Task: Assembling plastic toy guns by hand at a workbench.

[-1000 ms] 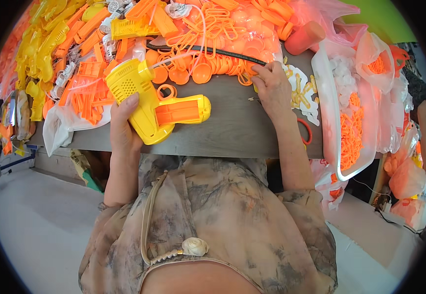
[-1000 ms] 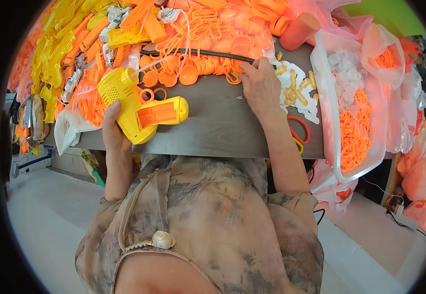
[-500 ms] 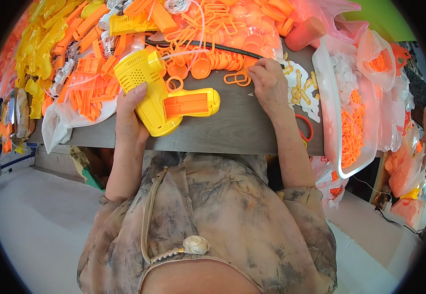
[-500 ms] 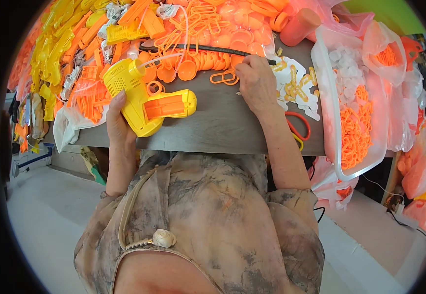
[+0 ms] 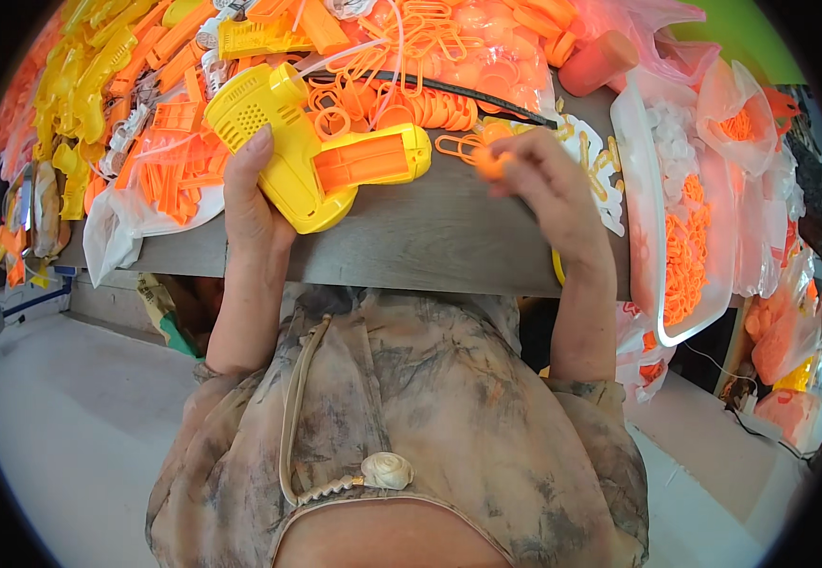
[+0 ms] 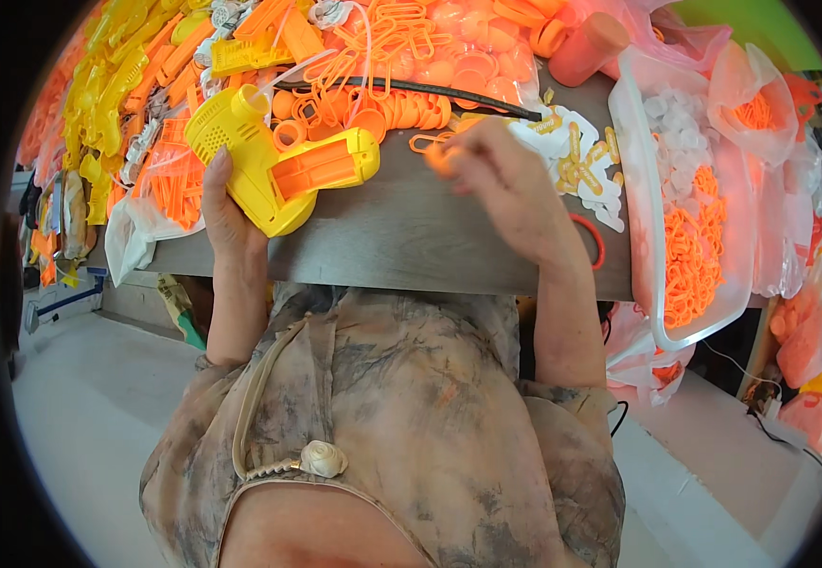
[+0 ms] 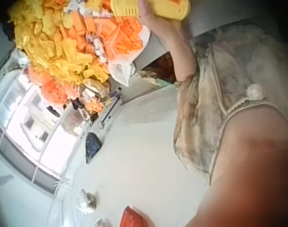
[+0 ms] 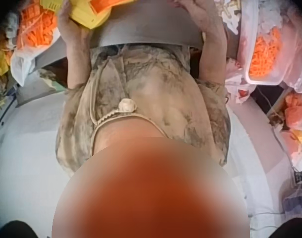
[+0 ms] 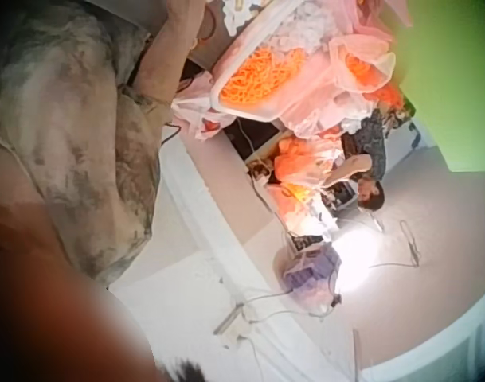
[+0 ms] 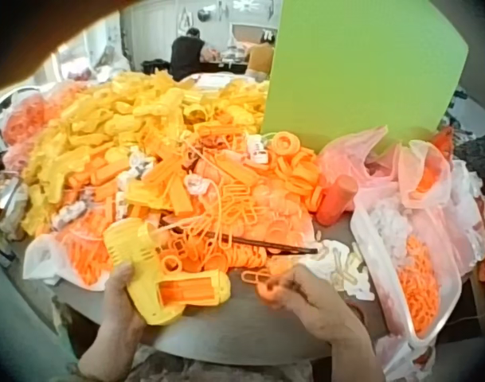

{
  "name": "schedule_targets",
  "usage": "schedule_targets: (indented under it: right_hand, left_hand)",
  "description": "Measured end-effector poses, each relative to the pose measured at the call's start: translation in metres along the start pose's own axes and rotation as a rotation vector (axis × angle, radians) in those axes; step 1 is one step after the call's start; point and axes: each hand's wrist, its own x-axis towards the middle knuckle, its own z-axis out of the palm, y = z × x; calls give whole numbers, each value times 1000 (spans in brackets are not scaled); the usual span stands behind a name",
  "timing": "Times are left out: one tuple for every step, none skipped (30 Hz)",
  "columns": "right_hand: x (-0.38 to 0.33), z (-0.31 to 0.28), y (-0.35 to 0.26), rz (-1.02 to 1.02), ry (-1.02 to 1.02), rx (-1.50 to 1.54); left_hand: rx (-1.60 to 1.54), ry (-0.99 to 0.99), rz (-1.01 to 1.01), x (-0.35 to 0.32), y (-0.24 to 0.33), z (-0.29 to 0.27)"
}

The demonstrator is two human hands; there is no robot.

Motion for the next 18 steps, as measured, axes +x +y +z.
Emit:
schedule_targets:
  right_hand:
    - [-2,5,-2,-39,-164,7]
    - [-1,11,-2,-37,-163,8]
    - [-1,18,-3,9,-192,73]
    - [-1,23,-2,54,-222,139]
    - [0,28,-3,55,-225,142]
    - [-1,33,-3,44,-176,248]
    - [-2,37,-3,34,-127,354]
    - [-5,42,-1,35,-131,356]
    - [-9,47,2,24,-107,457]
    - [-11,51,4,14,-83,557]
    - [-13,52,5,17,-85,559]
    - [-15,53,6,5,-82,527]
    - [-16,54,7,-7,-79,494]
    - [-18,56,9,-5,-78,495]
    - [-19,60,11,-41,-31,388]
    - [-21,63,11,-76,15,279]
    - [-22,64,9,-74,14,280]
    - [-23,65,6,-18,12,313]
  left_hand:
    - [1,-6,4,-1,0,2]
    - [0,-13,9,-2,-1,3]
    - [1,-11,7,-3,-3,5]
    - [20,-21,-7,-4,-5,6]
    - [40,-29,-19,-4,-5,6]
    - [43,-26,-18,-5,-4,4]
    - [65,-57,-55,-5,-4,0]
    - [86,-89,-93,-6,-4,-3]
    - [88,-85,-93,-7,-4,-4]
    - [114,-87,-69,-7,-4,-4]
    - [140,-88,-46,-8,-5,-4]
    - [140,-85,-47,-10,-6,-2]
    - [134,-76,-46,-11,-5,1]
    - [128,-69,-44,-11,-5,4]
    - [128,-69,-46,-11,-6,6]
    - [104,-49,-84,-11,-6,6]
    - [80,-27,-119,-11,-7,6]
    - [80,-25,-120,-11,-8,7]
